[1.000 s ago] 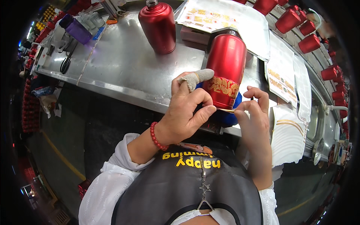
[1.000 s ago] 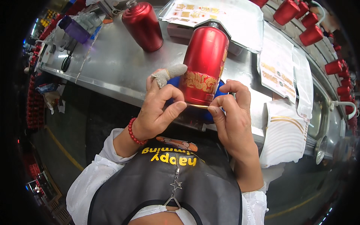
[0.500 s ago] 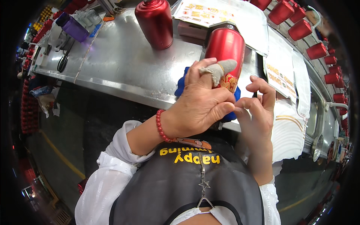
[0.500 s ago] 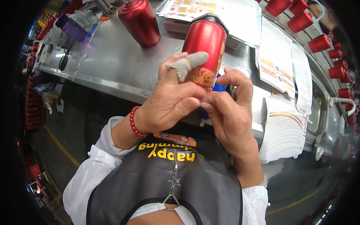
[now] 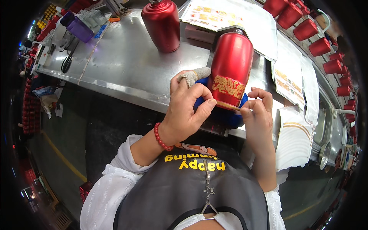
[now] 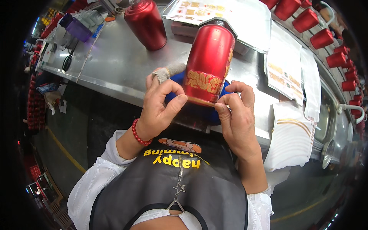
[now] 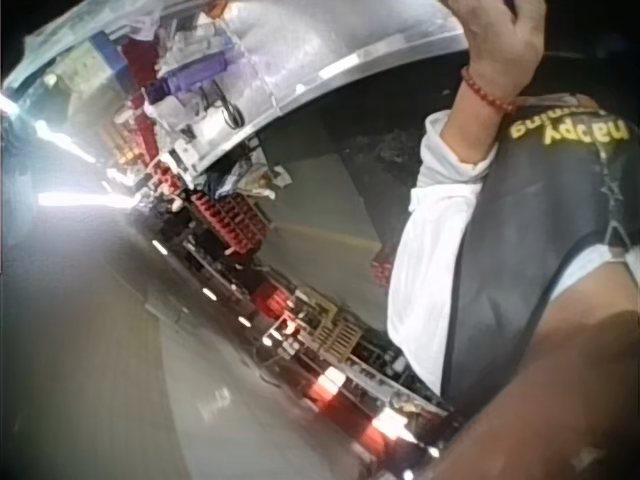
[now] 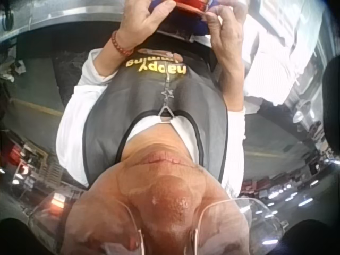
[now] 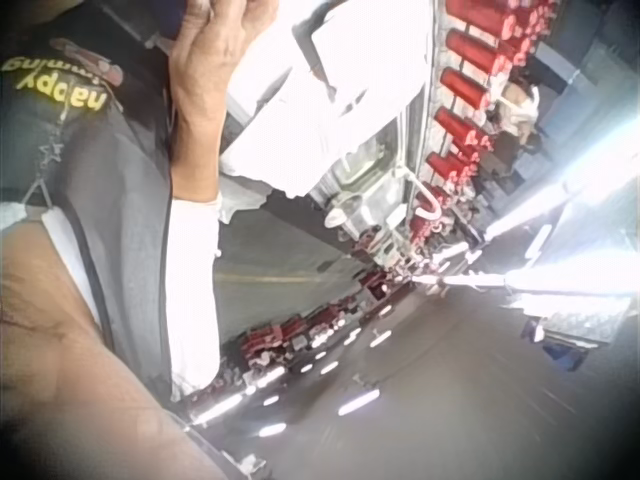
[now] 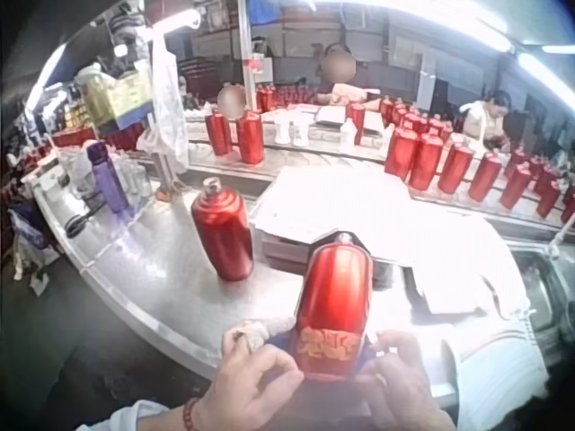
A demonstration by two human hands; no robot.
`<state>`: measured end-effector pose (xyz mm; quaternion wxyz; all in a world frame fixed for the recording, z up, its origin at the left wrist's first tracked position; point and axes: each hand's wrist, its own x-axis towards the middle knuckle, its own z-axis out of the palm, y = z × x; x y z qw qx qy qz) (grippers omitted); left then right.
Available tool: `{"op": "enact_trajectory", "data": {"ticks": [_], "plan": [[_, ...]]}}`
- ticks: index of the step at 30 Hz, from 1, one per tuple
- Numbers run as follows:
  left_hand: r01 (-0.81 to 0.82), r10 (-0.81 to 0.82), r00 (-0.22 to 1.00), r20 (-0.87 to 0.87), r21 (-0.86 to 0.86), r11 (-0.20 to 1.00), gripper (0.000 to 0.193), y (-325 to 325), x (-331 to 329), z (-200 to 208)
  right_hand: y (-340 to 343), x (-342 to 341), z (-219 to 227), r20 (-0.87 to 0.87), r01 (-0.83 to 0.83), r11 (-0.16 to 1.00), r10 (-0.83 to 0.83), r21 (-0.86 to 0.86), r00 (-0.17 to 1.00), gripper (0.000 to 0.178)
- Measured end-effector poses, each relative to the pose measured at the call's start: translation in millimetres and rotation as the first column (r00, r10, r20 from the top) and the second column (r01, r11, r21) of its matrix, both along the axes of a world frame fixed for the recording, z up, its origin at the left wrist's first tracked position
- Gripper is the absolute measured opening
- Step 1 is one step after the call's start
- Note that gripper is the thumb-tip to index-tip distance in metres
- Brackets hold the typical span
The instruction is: The person applies gold decorative stickers to red cylindrical bottles, peels off backing, smooths the labels with a green card, and places finished bottles on a nearby surface.
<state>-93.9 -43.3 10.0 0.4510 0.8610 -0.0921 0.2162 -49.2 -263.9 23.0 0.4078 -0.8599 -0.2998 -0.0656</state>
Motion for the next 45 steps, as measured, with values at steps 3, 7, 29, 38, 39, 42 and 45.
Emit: {"op": "enact_trajectory", "data": {"ticks": [3, 7, 29, 38, 39, 42, 45], "plan": [[0.007, -0.007, 1.0, 0.03, 0.021, 1.0, 0.013, -0.1, 1.2, -1.6, -0.3, 0.5, -1.8, -0.032, -0.016, 0.999, 0.017, 0.034, 0.999, 0.018], [-0.022, 0.021, 1.0, 0.022, 0.005, 1.0, 0.013, -2.0, 0.4, -2.7, 3.0, 0.0, 4.9, -0.091, -0.037, 0.996, 0.044, 0.076, 0.995, 0.019], [-0.027, 0.027, 1.0, 0.0, -0.014, 1.0, 0.01, -8.5, 3.4, -0.1, -2.2, 3.8, -5.3, -0.201, -0.004, 0.992, 0.029, 0.125, 0.979, 0.02], [-0.092, 0.082, 0.994, -0.074, -0.134, 0.987, 0.024, -6.8, 3.8, -14.5, -4.6, 4.1, -6.4, -0.225, -0.014, 0.989, 0.048, 0.148, 0.973, 0.021], [-0.088, 0.082, 0.995, -0.054, -0.114, 0.99, 0.027, -7.7, 4.3, -17.1, -5.0, 4.0, -6.2, -0.225, -0.017, 0.988, 0.051, 0.151, 0.973, 0.021], [-0.069, 0.067, 0.997, -0.032, -0.081, 0.994, 0.032, -5.5, 5.4, -19.5, -7.0, 4.5, -6.1, -0.214, -0.024, 0.988, 0.056, 0.15, 0.975, 0.022], [-0.065, 0.061, 0.997, -0.041, -0.103, 0.993, 0.034, -7.0, 5.0, -18.5, -8.7, 5.2, -6.0, -0.191, -0.028, 0.99, 0.055, 0.14, 0.98, 0.022]]}}
